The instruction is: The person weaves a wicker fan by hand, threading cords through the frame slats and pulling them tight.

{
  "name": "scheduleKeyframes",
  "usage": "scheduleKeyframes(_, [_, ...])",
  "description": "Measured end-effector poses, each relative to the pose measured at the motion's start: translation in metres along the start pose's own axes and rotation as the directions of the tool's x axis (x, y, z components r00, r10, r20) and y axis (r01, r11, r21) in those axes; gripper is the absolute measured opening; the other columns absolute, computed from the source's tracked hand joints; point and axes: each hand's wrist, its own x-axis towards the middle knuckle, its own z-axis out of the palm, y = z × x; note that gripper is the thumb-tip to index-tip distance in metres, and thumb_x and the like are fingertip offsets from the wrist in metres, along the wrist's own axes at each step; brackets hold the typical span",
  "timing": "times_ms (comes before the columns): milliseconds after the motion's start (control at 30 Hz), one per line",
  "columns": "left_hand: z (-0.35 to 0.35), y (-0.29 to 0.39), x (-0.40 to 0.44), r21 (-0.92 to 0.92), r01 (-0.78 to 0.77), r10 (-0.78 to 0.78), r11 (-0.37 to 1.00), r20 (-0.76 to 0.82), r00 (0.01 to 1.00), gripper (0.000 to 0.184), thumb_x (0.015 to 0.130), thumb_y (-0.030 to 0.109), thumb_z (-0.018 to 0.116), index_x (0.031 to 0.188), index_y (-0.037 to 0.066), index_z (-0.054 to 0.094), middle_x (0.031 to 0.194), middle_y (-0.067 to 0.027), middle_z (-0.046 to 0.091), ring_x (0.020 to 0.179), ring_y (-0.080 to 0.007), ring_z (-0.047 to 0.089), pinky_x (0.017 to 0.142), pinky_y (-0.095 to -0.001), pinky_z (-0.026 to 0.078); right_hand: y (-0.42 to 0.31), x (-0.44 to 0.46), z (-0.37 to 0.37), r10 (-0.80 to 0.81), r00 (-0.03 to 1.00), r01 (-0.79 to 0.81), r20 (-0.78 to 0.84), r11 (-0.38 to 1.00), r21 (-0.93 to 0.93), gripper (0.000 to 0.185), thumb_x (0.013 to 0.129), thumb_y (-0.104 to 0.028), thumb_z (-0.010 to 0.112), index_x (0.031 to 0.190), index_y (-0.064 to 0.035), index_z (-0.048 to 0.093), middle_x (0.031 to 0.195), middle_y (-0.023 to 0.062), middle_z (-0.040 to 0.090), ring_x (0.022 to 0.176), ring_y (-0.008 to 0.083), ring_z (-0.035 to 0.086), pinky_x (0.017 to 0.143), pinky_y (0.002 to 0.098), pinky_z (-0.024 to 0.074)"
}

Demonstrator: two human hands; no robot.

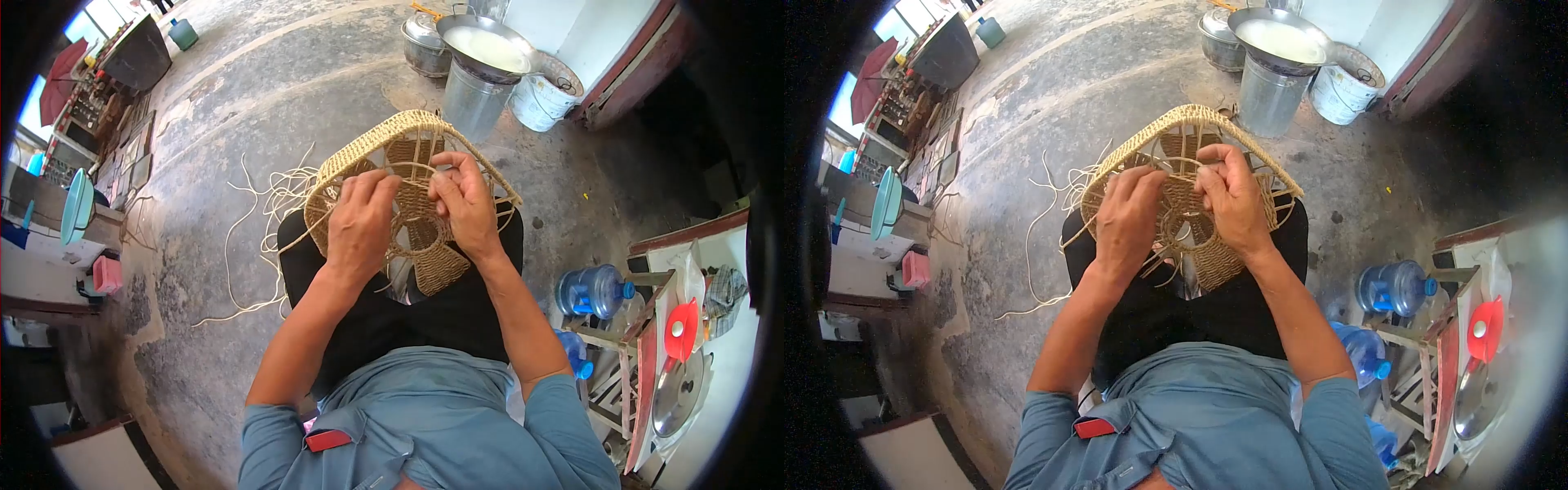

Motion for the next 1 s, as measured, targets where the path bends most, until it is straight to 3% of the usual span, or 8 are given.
scheduleKeyframes(267, [0.022,-0.004,0.019,-0.064,-0.087,0.089,0.994,0.037,0.995,0.02,0.094,0.001,0.075,0.113,0.007,0.072,0.104,-0.0088,0.073,0.096,-0.0309,0.07,0.084,-0.043,0.058,-0.03,0.009,-0.041,-0.154,0.988,0.154,-0.004,0.988,-0.016,0.019,0.116,-0.014,0.06,0.133,-0.006,0.059,0.099,0.0015,0.07,0.083,0.0066,0.059,0.075,0.0232,0.0501])
scheduleKeyframes(400, [0.031,-0.004,0.025,-0.09,-0.054,0.052,0.994,-0.023,0.998,0.014,0.097,0.006,0.077,0.109,0.009,0.071,0.095,-0.0071,0.072,0.089,-0.0295,0.069,0.079,-0.0423,0.056,-0.065,0.004,-0.022,-0.272,0.959,0.279,-0.08,0.955,0.099,0.023,0.112,-0.006,0.065,0.134,-0.0041,0.058,0.115,0.0087,0.077,0.099,0.0103,0.07,0.088,0.0258,0.0577])
scheduleKeyframes(500, [0.037,0.002,0.026,-0.074,-0.008,0.002,0.997,-0.07,0.998,0.014,0.097,0.007,0.077,0.109,0.009,0.071,0.093,-0.0074,0.07,0.087,-0.0301,0.068,0.078,-0.0425,0.056,-0.063,0.001,-0.011,-0.341,0.931,0.345,-0.131,0.938,0.015,0.03,0.111,-0.005,0.067,0.139,-0.0041,0.057,0.121,0.0098,0.078,0.104,0.0107,0.072,0.091,0.0272,0.0599])
scheduleKeyframes(600, [0.038,0.007,0.024,-0.01,-0.001,0.0,1.0,-0.044,0.999,0.017,0.095,0.005,0.076,0.111,0.008,0.072,0.095,-0.009,0.066,0.09,-0.0315,0.066,0.08,-0.0432,0.056,-0.039,-0.004,-0.02,-0.228,0.97,0.197,-0.081,0.939,-0.281,0.046,0.108,-0.004,0.069,0.151,-0.0052,0.053,0.125,0.016,0.079,0.101,0.0218,0.078,0.09,0.0334,0.0624])
scheduleKeyframes(700, [0.036,0.011,0.02,0.001,0.003,-0.003,1.0,-0.002,1.0,0.021,0.094,0.002,0.074,0.115,0.007,0.072,0.099,-0.0114,0.063,0.095,-0.0333,0.065,0.083,-0.0444,0.055,-0.033,-0.008,-0.014,-0.32,0.947,0.264,0.038,0.703,-0.66,0.067,0.105,-0.002,0.066,0.167,-0.0075,0.04,0.126,0.0248,0.077,0.104,0.0398,0.079,0.091,0.0458,0.0633])
scheduleKeyframes(800, [0.034,0.015,0.017,-0.015,0.023,-0.022,1.0,0.05,0.998,0.024,0.094,0.0,0.072,0.117,0.006,0.073,0.104,-0.013,0.062,0.1,-0.035,0.064,0.087,-0.0458,0.055,-0.017,0.003,-0.005,-0.438,0.889,0.398,0.135,0.59,-0.703,0.082,0.103,-0.002,0.061,0.176,-0.0096,0.024,0.123,0.031,0.075,0.105,0.052,0.074,0.091,0.0575,0.0601])
scheduleKeyframes(900, [0.031,0.017,0.019,-0.024,0.036,-0.034,0.999,0.071,0.997,0.024,0.094,-0.001,0.071,0.117,0.005,0.073,0.106,-0.0133,0.063,0.102,-0.0362,0.064,0.088,-0.0467,0.055,-0.02,0.011,0.003,-0.228,0.968,0.23,0.104,0.648,-0.726,0.085,0.103,-0.003,0.061,0.178,-0.0112,0.02,0.131,0.0304,0.074,0.105,0.0533,0.074,0.091,0.0584,0.0585])
scheduleKeyframes(1000, [0.029,0.017,0.02,-0.031,0.05,-0.047,0.998,0.082,0.995,0.024,0.093,-0.002,0.071,0.117,0.005,0.074,0.107,-0.0131,0.063,0.103,-0.0366,0.064,0.09,-0.0471,0.055,-0.026,0.016,0.009,-0.171,0.984,0.156,0.059,0.637,-0.755,0.086,0.104,-0.006,0.061,0.178,-0.0106,0.018,0.128,0.029,0.075,0.104,0.0508,0.075,0.09,0.0572,0.0588])
